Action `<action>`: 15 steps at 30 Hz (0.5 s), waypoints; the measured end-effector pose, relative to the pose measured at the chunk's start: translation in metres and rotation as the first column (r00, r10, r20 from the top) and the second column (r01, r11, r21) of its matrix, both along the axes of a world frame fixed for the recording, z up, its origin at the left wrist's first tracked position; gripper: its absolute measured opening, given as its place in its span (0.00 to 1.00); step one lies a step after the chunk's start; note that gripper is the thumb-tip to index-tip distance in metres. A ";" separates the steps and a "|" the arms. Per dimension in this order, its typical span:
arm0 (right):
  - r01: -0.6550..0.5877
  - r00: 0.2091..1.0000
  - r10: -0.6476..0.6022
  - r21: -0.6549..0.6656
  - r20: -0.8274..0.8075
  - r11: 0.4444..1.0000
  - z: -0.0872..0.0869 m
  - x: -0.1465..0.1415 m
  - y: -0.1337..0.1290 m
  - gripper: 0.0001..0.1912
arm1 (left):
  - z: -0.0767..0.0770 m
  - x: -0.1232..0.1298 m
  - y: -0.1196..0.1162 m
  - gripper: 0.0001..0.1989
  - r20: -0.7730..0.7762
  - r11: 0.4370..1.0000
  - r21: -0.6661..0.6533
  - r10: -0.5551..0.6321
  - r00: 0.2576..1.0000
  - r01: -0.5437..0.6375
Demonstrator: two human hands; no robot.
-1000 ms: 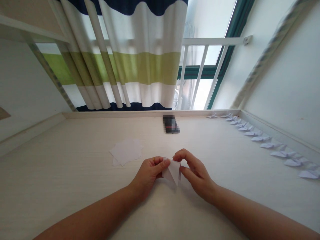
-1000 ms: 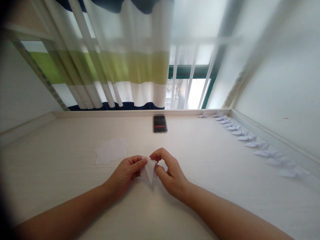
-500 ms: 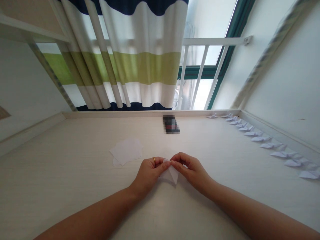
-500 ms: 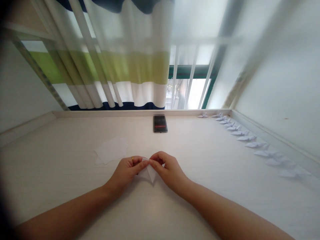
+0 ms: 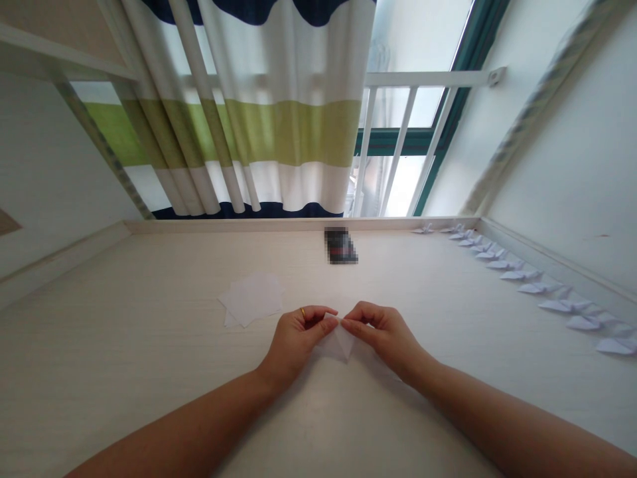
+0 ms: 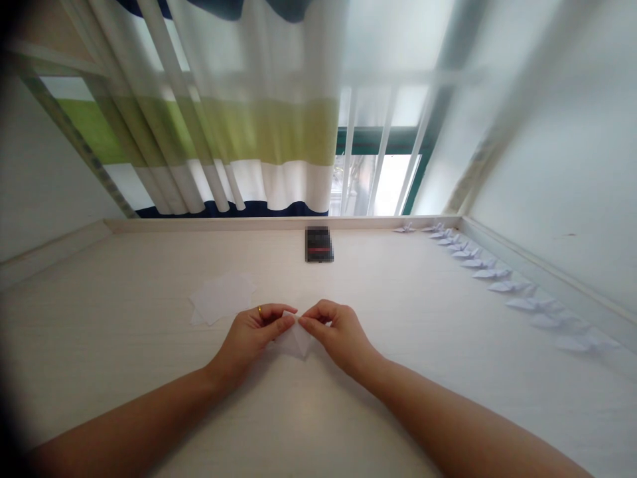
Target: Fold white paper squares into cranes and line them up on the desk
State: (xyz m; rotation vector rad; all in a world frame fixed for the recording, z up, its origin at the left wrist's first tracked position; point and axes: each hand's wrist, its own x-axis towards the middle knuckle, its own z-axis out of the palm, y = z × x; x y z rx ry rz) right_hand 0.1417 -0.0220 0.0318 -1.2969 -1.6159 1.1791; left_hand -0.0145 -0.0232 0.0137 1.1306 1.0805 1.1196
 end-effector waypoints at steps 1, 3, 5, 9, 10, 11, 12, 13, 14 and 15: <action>0.000 1.000 0.000 -0.020 -0.023 1.000 -0.001 0.000 0.000 0.08 | 0.000 0.000 0.001 0.10 0.008 1.000 -0.011 0.012 1.000 -0.012; -0.001 0.997 -0.004 -0.067 -0.074 0.998 -0.002 -0.001 0.000 0.08 | -0.001 0.001 0.002 0.11 0.041 0.999 -0.018 0.029 0.999 -0.029; 0.001 0.992 -0.016 -0.116 -0.126 0.993 -0.002 -0.002 0.000 0.08 | -0.001 0.002 0.003 0.11 0.078 0.999 -0.022 0.032 0.996 -0.031; 0.000 0.978 -0.040 -0.190 -0.206 0.982 -0.001 -0.003 0.001 0.08 | -0.002 0.003 0.005 0.11 0.091 0.999 -0.044 0.015 0.996 -0.011; 0.008 0.975 -0.051 -0.195 -0.216 0.981 -0.001 -0.002 0.002 0.08 | -0.002 0.003 0.005 0.11 0.090 0.999 -0.048 0.016 0.996 -0.012; 0.022 0.973 -0.065 -0.193 -0.221 0.981 -0.002 -0.001 0.004 0.07 | -0.003 0.002 0.006 0.11 0.089 0.999 -0.049 0.023 0.996 -0.019; 0.041 0.971 -0.083 -0.184 -0.225 0.982 -0.002 0.001 0.005 0.07 | -0.003 0.001 0.008 0.11 0.090 0.998 -0.052 0.034 0.995 -0.030; 0.063 0.969 -0.101 -0.171 -0.227 0.983 -0.002 0.002 0.007 0.07 | -0.004 0.001 0.009 0.12 0.091 0.998 -0.053 0.046 0.995 -0.041; 0.083 0.966 -0.117 -0.153 -0.230 0.985 -0.002 0.003 0.009 0.07 | -0.004 0.000 0.010 0.12 0.090 0.997 -0.053 0.055 0.994 -0.050; 0.100 0.964 -0.129 -0.133 -0.233 0.986 -0.002 0.005 0.011 0.06 | -0.005 -0.001 0.011 0.12 0.088 0.997 -0.052 0.055 0.995 -0.051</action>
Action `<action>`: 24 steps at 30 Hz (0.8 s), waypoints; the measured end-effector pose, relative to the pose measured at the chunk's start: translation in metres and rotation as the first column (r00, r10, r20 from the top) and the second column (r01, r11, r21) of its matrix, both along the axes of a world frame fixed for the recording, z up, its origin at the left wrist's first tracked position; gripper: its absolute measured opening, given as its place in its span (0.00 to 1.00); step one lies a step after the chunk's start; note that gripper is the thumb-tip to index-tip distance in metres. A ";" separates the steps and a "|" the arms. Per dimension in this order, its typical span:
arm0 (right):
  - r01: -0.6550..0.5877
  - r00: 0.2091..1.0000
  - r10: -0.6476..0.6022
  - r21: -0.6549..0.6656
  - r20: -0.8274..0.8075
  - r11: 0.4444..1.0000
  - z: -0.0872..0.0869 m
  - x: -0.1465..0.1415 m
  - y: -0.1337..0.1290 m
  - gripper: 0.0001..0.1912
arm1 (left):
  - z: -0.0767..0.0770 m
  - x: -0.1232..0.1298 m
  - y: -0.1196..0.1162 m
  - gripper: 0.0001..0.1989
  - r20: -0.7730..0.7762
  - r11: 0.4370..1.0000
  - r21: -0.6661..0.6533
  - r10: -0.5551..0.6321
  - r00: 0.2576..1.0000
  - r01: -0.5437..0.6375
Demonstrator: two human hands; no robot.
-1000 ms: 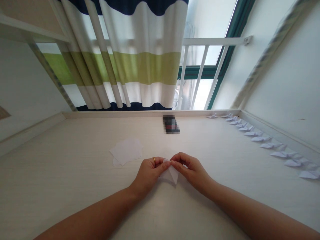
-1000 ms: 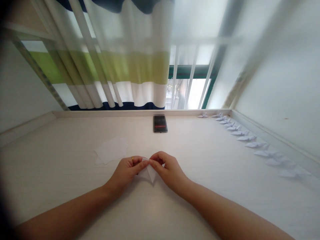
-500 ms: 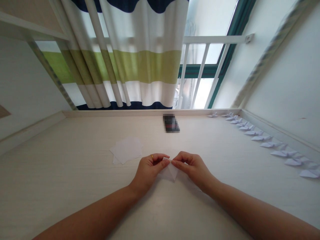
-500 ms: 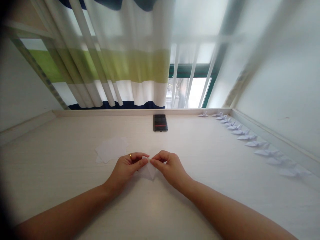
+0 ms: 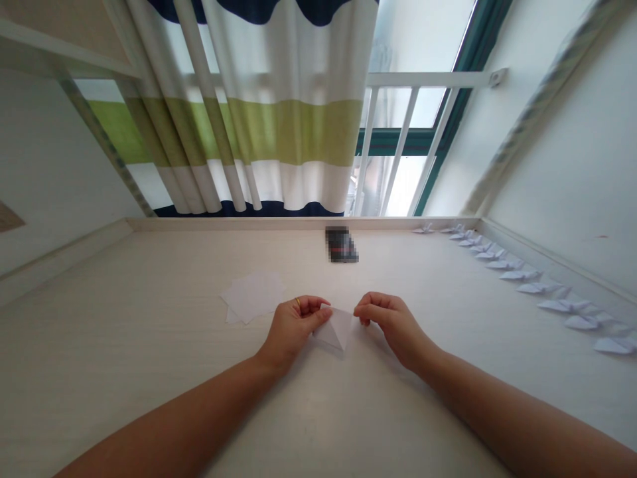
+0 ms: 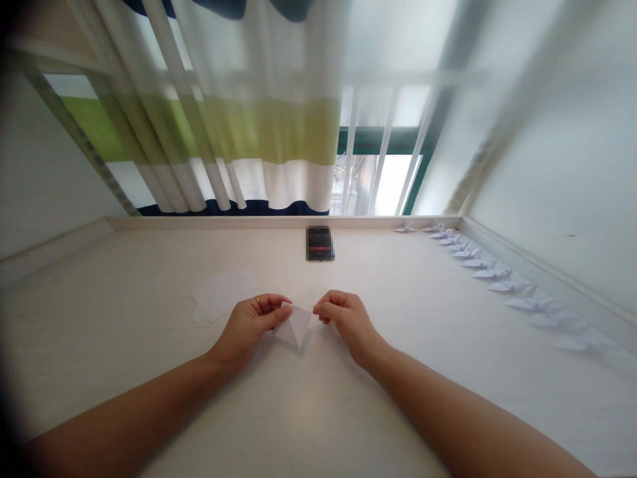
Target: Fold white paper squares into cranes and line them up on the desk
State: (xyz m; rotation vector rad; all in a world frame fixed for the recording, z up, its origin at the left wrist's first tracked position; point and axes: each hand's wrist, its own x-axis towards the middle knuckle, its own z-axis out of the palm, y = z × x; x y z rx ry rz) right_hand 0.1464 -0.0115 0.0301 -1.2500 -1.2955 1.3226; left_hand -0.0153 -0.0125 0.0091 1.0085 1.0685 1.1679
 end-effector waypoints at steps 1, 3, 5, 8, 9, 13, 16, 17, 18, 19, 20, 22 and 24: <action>0.008 1.000 -0.008 0.016 0.000 1.000 0.000 0.001 0.001 0.07 | 0.000 0.000 0.000 0.12 -0.006 1.000 0.001 -0.010 1.000 0.010; -0.024 1.000 0.024 0.027 0.006 0.999 0.000 0.001 0.003 0.08 | -0.001 0.000 0.000 0.11 -0.028 0.998 0.003 -0.058 0.998 0.058; -0.119 0.992 0.119 0.005 0.033 0.993 -0.001 -0.001 0.002 0.09 | -0.002 0.001 -0.002 0.11 -0.049 0.992 0.012 -0.126 0.991 0.127; -0.224 0.971 0.226 -0.033 0.074 0.974 -0.003 -0.005 -0.001 0.10 | -0.004 0.001 -0.005 0.11 -0.077 0.975 0.052 -0.210 0.975 0.214; -0.233 0.968 0.236 -0.043 0.080 0.971 -0.004 -0.005 -0.002 0.10 | -0.005 0.001 -0.006 0.12 -0.088 0.970 0.066 -0.226 0.970 0.232; -0.253 0.963 0.260 -0.093 0.071 0.963 -0.004 -0.005 -0.003 0.10 | -0.005 0.001 -0.007 0.14 -0.134 0.966 0.082 -0.232 0.963 0.244; -0.253 0.963 0.261 -0.100 0.071 0.962 -0.003 -0.005 -0.002 0.10 | -0.005 0.001 -0.007 0.15 -0.142 0.971 0.087 -0.211 0.967 0.225; -0.250 0.963 0.257 -0.094 0.078 0.964 -0.003 -0.004 -0.002 0.10 | -0.006 0.001 -0.007 0.15 -0.136 0.973 0.089 -0.202 0.970 0.215; -0.248 0.963 0.255 -0.087 0.090 0.965 -0.003 -0.004 -0.002 0.10 | -0.006 0.001 -0.007 0.15 -0.127 0.975 0.091 -0.193 0.973 0.205; -0.248 0.961 0.256 -0.080 0.106 0.965 -0.003 -0.004 -0.001 0.10 | -0.006 0.002 -0.006 0.15 -0.117 0.976 0.094 -0.186 0.976 0.197; -0.252 0.958 0.259 -0.072 0.126 0.965 -0.004 -0.004 -0.001 0.10 | -0.007 0.002 -0.006 0.15 -0.105 0.977 0.098 -0.180 0.978 0.190; -0.270 0.944 0.275 -0.056 0.181 0.961 -0.005 -0.003 -0.001 0.11 | -0.007 0.001 -0.005 0.15 -0.087 0.977 0.106 -0.174 0.981 0.183; -0.295 0.923 0.296 -0.041 0.247 0.954 -0.005 -0.003 -0.001 0.10 | -0.008 0.001 -0.005 0.15 -0.080 0.979 0.109 -0.167 0.983 0.175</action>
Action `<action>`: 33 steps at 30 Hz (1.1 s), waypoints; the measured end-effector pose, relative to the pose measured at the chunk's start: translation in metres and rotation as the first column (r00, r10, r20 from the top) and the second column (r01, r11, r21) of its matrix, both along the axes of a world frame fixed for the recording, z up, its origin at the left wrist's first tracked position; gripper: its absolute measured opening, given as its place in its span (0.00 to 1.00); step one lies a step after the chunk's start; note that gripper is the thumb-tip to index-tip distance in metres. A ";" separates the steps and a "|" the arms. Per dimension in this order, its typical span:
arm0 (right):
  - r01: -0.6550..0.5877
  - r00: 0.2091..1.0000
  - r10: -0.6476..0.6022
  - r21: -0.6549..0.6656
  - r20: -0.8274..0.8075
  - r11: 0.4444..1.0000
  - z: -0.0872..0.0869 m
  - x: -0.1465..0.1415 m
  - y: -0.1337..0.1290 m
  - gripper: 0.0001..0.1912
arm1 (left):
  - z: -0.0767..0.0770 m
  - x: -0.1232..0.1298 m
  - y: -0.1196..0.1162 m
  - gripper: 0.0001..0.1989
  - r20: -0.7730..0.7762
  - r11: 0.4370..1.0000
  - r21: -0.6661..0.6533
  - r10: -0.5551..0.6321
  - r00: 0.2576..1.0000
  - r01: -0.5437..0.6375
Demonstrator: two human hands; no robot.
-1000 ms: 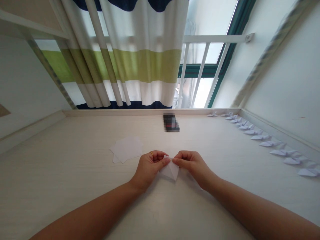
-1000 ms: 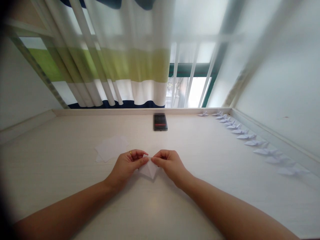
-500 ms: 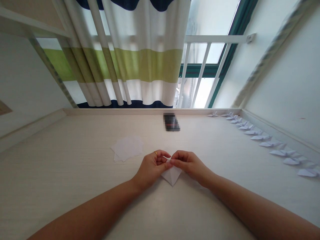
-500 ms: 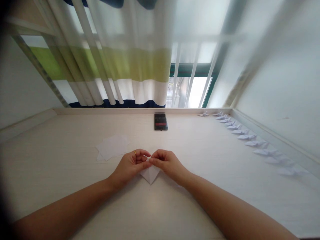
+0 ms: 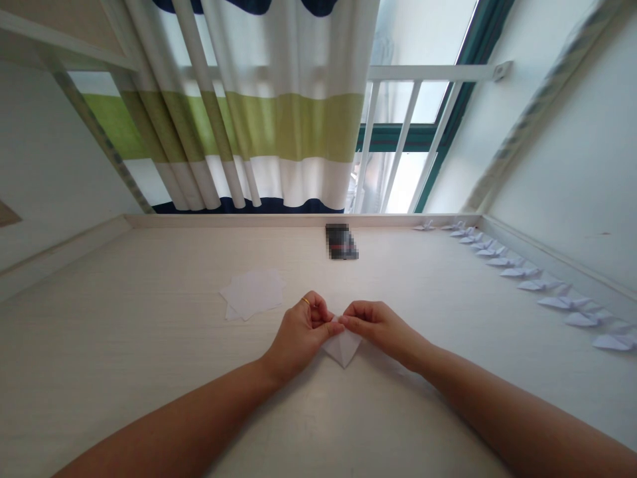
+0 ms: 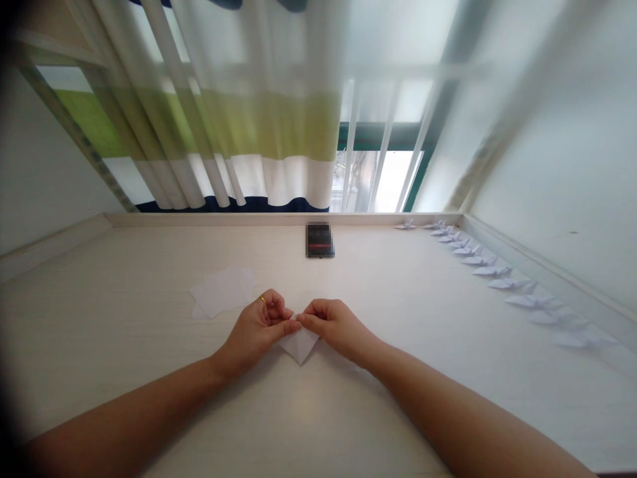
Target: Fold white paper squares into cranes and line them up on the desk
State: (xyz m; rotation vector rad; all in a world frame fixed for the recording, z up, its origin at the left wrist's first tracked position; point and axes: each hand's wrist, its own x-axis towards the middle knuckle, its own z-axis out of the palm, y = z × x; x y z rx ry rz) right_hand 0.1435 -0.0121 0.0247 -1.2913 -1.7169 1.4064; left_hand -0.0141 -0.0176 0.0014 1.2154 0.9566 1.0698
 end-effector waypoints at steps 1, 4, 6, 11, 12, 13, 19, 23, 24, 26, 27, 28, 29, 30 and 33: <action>-0.013 1.000 0.013 0.017 0.026 1.000 0.000 0.000 0.000 0.10 | 0.000 0.000 0.000 0.15 0.002 1.000 -0.001 0.004 1.000 -0.004; -0.030 0.997 0.026 0.059 0.068 0.998 0.000 0.000 0.000 0.08 | 0.002 0.001 0.000 0.16 0.021 1.000 -0.012 0.016 1.000 -0.015; -0.029 0.997 0.024 0.073 0.067 0.997 0.000 0.000 -0.001 0.08 | 0.003 0.002 0.000 0.17 0.052 0.999 -0.026 0.022 0.998 -0.021; -0.031 0.998 0.027 0.061 0.054 0.998 0.001 -0.001 -0.001 0.09 | 0.005 0.004 -0.001 0.18 0.154 0.996 -0.087 0.036 0.987 -0.023; -0.030 0.999 0.027 0.056 0.045 0.998 0.002 -0.001 -0.001 0.09 | 0.005 0.004 -0.001 0.18 0.172 0.995 -0.097 0.033 0.985 -0.016; -0.028 0.999 0.026 0.050 0.032 0.998 0.003 -0.001 -0.001 0.09 | 0.005 0.004 -0.001 0.18 0.186 0.995 -0.104 0.033 0.982 -0.014; 0.023 1.000 -0.023 0.015 0.001 1.000 0.011 0.005 0.001 0.09 | 0.009 -0.005 0.010 0.21 0.180 0.983 -0.111 0.165 0.970 -0.147; 0.127 0.990 -0.125 0.032 -0.060 0.991 0.015 0.010 0.005 0.09 | 0.009 -0.013 0.021 0.22 0.194 0.965 -0.101 0.258 0.946 -0.242; 0.146 0.987 -0.143 0.040 -0.074 0.988 0.015 0.010 0.006 0.10 | 0.008 -0.013 0.022 0.22 0.186 0.964 -0.101 0.262 0.947 -0.247; 0.149 0.986 -0.144 0.058 -0.085 0.987 0.013 0.007 0.006 0.12 | 0.006 -0.011 0.020 0.22 0.167 0.969 -0.105 0.238 0.957 -0.223; 0.131 0.989 -0.125 0.066 -0.080 0.989 0.011 0.006 0.005 0.13 | 0.005 -0.009 0.019 0.22 0.156 0.974 -0.102 0.214 0.964 -0.200; 0.101 0.993 -0.096 0.073 -0.068 0.992 0.009 0.004 0.005 0.14 | 0.004 -0.007 0.016 0.21 0.149 0.980 -0.097 0.184 0.972 -0.171; 0.071 0.996 -0.067 0.081 -0.051 0.994 0.006 0.002 0.003 0.15 | 0.003 -0.005 0.014 0.20 0.141 0.986 -0.089 0.155 0.978 -0.143; 0.048 0.998 -0.045 0.087 -0.032 0.995 0.004 0.000 0.002 0.14 | 0.003 -0.003 0.012 0.20 0.136 0.990 -0.085 0.126 0.983 -0.116; 0.034 0.999 -0.035 0.110 0.013 0.993 -0.003 -0.003 0.000 0.12 | 0.002 0.000 0.008 0.18 0.132 0.995 -0.081 0.067 0.989 -0.056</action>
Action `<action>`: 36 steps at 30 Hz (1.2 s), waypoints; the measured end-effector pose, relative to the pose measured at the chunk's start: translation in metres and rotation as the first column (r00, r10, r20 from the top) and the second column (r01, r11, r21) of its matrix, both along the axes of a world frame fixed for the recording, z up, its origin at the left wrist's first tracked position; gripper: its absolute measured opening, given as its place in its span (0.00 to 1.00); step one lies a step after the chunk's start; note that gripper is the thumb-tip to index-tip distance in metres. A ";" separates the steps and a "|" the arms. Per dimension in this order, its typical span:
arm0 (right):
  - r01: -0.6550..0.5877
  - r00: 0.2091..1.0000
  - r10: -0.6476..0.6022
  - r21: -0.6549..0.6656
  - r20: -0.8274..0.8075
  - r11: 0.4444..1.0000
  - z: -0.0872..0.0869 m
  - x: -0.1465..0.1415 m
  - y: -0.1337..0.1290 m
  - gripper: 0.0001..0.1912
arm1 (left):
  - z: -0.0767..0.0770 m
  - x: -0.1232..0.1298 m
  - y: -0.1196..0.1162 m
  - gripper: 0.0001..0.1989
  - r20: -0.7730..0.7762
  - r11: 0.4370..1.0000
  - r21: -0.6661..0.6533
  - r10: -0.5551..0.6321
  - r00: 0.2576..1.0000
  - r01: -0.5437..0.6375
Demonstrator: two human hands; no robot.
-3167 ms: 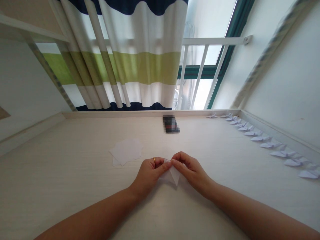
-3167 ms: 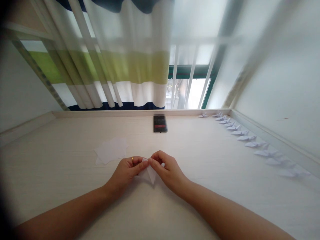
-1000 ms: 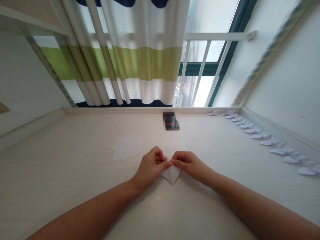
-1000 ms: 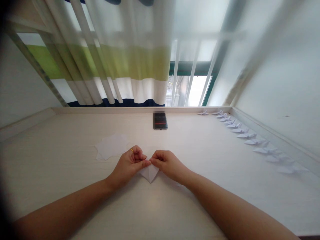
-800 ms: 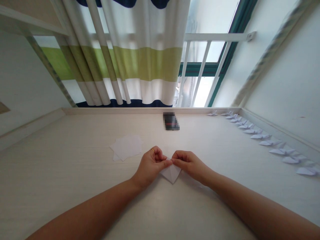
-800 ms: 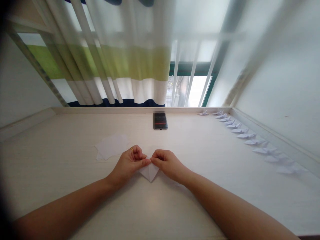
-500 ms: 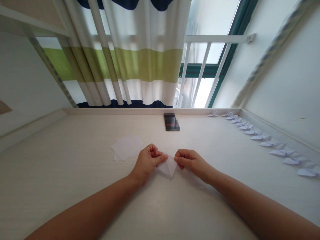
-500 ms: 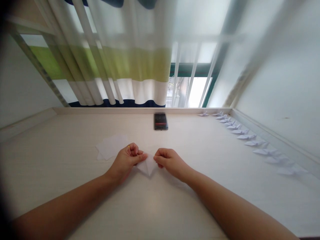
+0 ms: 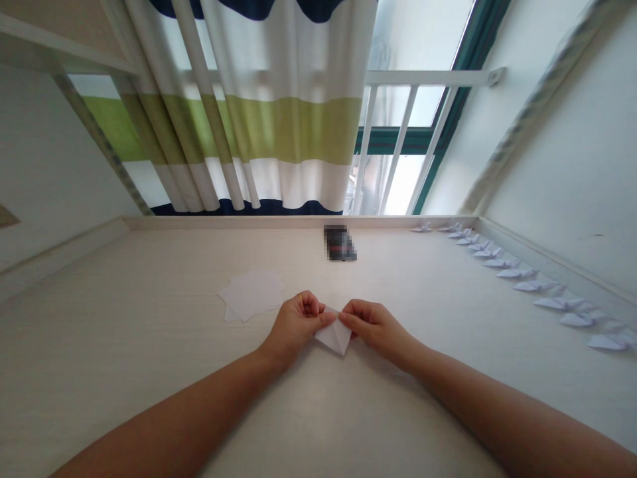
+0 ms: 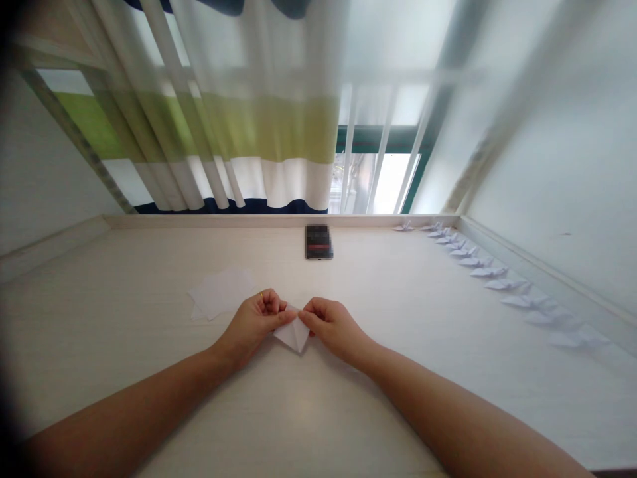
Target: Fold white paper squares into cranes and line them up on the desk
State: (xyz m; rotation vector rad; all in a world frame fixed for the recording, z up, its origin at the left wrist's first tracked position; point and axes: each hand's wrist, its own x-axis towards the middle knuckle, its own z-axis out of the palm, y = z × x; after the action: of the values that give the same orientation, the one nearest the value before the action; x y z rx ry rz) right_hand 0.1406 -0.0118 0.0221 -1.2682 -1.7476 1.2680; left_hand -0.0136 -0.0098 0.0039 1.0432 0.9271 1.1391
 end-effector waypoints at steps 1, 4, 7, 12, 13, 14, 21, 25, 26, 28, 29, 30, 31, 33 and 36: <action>0.013 1.000 -0.013 0.011 0.009 1.000 -0.001 0.000 0.000 0.12 | 0.000 0.000 0.000 0.17 -0.004 1.000 -0.002 -0.010 1.000 0.010; 0.071 0.997 -0.071 0.038 0.009 0.997 -0.003 0.002 0.002 0.12 | 0.002 -0.001 -0.001 0.15 -0.028 0.998 -0.039 -0.048 0.998 0.047; 0.110 0.994 -0.110 0.039 -0.007 0.993 -0.002 0.004 0.003 0.12 | 0.004 -0.002 -0.001 0.16 -0.035 0.993 -0.085 -0.085 0.996 0.082; 0.165 0.986 -0.164 0.031 -0.034 0.986 -0.001 0.005 0.005 0.13 | 0.008 -0.004 -0.003 0.17 0.034 0.990 -0.078 -0.115 0.993 0.118; 0.174 0.984 -0.172 0.030 -0.041 0.984 -0.001 0.005 0.005 0.13 | 0.009 -0.004 -0.003 0.16 0.057 0.989 -0.076 -0.125 0.990 0.130; 0.180 0.983 -0.179 0.028 -0.048 0.983 -0.001 0.005 0.006 0.13 | 0.010 -0.004 -0.004 0.15 0.078 0.987 -0.075 -0.138 0.987 0.143; 0.183 0.976 -0.186 -0.036 -0.109 0.982 0.001 0.008 0.008 0.13 | 0.012 -0.005 -0.004 0.10 0.183 0.962 -0.113 -0.224 0.957 0.247; 0.159 0.966 -0.177 -0.107 -0.189 0.981 0.004 0.008 0.007 0.14 | 0.011 -0.006 -0.004 0.12 0.179 0.960 -0.101 -0.241 0.954 0.261; 0.148 0.962 -0.173 -0.128 -0.212 0.981 0.004 0.008 0.007 0.14 | 0.011 -0.007 -0.004 0.13 0.180 0.958 -0.093 -0.251 0.951 0.271; 0.136 0.955 -0.172 -0.159 -0.240 0.978 0.004 0.009 0.007 0.14 | 0.011 -0.007 -0.005 0.14 0.184 0.954 -0.080 -0.270 0.945 0.288; 0.137 0.953 -0.177 -0.169 -0.245 0.976 0.004 0.009 0.007 0.14 | 0.012 -0.007 -0.006 0.15 0.183 0.953 -0.076 -0.274 0.944 0.292; 0.140 0.952 -0.181 -0.175 -0.246 0.974 0.003 0.009 0.007 0.14 | 0.012 -0.007 -0.006 0.15 0.178 0.954 -0.075 -0.274 0.945 0.290; 0.143 0.952 -0.185 -0.179 -0.246 0.974 0.003 0.009 0.006 0.14 | 0.012 -0.007 -0.006 0.15 0.171 0.955 -0.073 -0.271 0.947 0.287; 0.141 0.952 -0.183 -0.178 -0.245 0.974 0.002 0.009 0.006 0.14 | 0.012 -0.007 -0.006 0.16 0.155 0.959 -0.067 -0.264 0.952 0.277; 0.142 0.960 -0.176 -0.161 -0.218 0.977 0.001 0.009 0.006 0.14 | 0.009 -0.007 -0.005 0.16 0.114 0.960 -0.033 -0.272 0.955 0.277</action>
State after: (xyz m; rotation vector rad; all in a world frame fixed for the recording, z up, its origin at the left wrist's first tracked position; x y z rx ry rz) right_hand 0.1498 -0.0054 0.0231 -1.2578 -1.3834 1.4061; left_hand -0.0211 -0.0148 0.0131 1.0243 0.6951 0.9266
